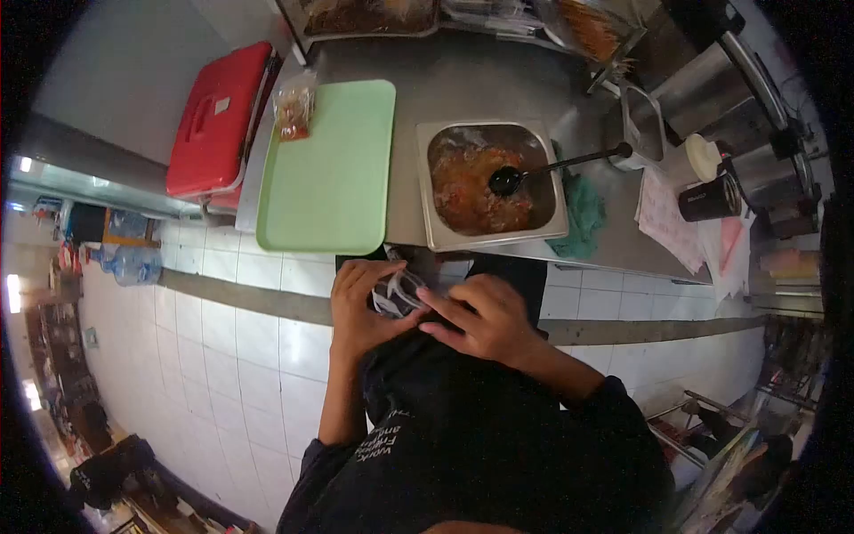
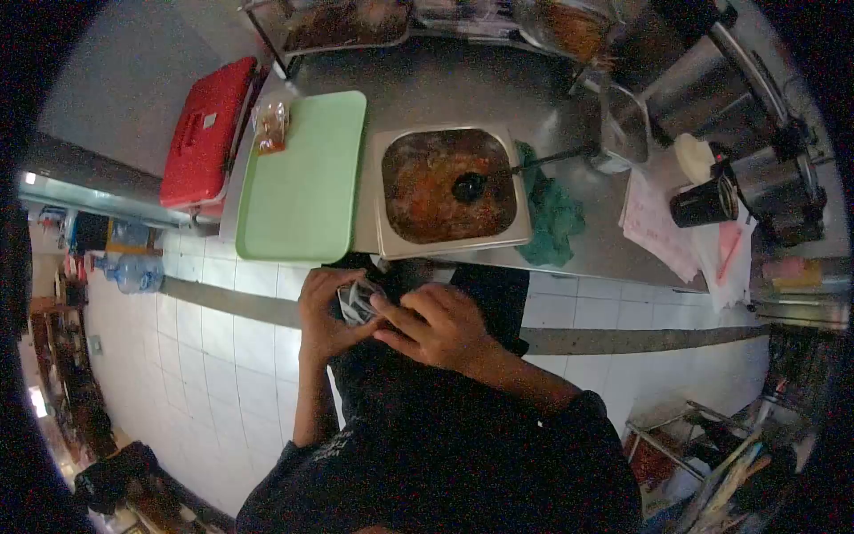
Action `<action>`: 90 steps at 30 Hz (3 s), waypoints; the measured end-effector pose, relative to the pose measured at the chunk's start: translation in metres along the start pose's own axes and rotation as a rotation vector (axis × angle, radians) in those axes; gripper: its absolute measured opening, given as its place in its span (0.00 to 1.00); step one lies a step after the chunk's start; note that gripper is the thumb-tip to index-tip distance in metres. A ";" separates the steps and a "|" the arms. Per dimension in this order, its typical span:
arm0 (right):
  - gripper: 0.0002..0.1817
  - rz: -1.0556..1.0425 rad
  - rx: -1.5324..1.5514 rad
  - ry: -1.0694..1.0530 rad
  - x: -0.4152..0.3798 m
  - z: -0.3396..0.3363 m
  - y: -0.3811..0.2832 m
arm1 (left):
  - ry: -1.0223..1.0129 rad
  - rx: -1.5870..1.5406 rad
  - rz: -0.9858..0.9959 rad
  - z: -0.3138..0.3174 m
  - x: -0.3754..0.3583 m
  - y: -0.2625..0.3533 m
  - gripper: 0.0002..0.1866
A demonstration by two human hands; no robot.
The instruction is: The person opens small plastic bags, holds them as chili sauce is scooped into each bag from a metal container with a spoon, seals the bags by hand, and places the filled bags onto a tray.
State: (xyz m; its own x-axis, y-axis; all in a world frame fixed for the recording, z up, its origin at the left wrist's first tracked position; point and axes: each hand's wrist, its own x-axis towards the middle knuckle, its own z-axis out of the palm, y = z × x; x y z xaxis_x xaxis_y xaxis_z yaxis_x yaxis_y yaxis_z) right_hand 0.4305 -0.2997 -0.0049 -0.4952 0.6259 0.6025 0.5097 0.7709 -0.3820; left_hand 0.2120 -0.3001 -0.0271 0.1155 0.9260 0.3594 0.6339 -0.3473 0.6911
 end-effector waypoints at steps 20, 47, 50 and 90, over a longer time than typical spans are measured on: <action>0.02 -0.513 -0.603 -0.279 0.062 -0.069 0.112 | -0.046 -1.211 -0.479 0.028 0.010 0.004 0.39; 0.09 -0.004 -0.453 -0.375 0.065 -0.093 0.113 | 0.117 -1.763 -0.714 0.010 0.038 0.037 0.45; 0.09 -0.024 -0.432 -0.470 0.069 -0.098 0.098 | 0.115 -1.755 -0.711 0.009 0.037 0.039 0.45; 0.14 0.533 -0.014 -0.230 0.050 -0.111 0.093 | 0.062 -1.618 -0.638 0.006 0.031 0.040 0.42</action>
State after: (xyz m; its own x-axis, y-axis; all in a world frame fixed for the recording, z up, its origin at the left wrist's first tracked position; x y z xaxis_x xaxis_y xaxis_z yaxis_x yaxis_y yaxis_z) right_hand 0.5315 -0.2100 0.0672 -0.3072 0.9379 0.1612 0.7390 0.3418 -0.5806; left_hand 0.2452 -0.2842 0.0078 0.1211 0.9718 -0.2022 -0.7812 0.2190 0.5846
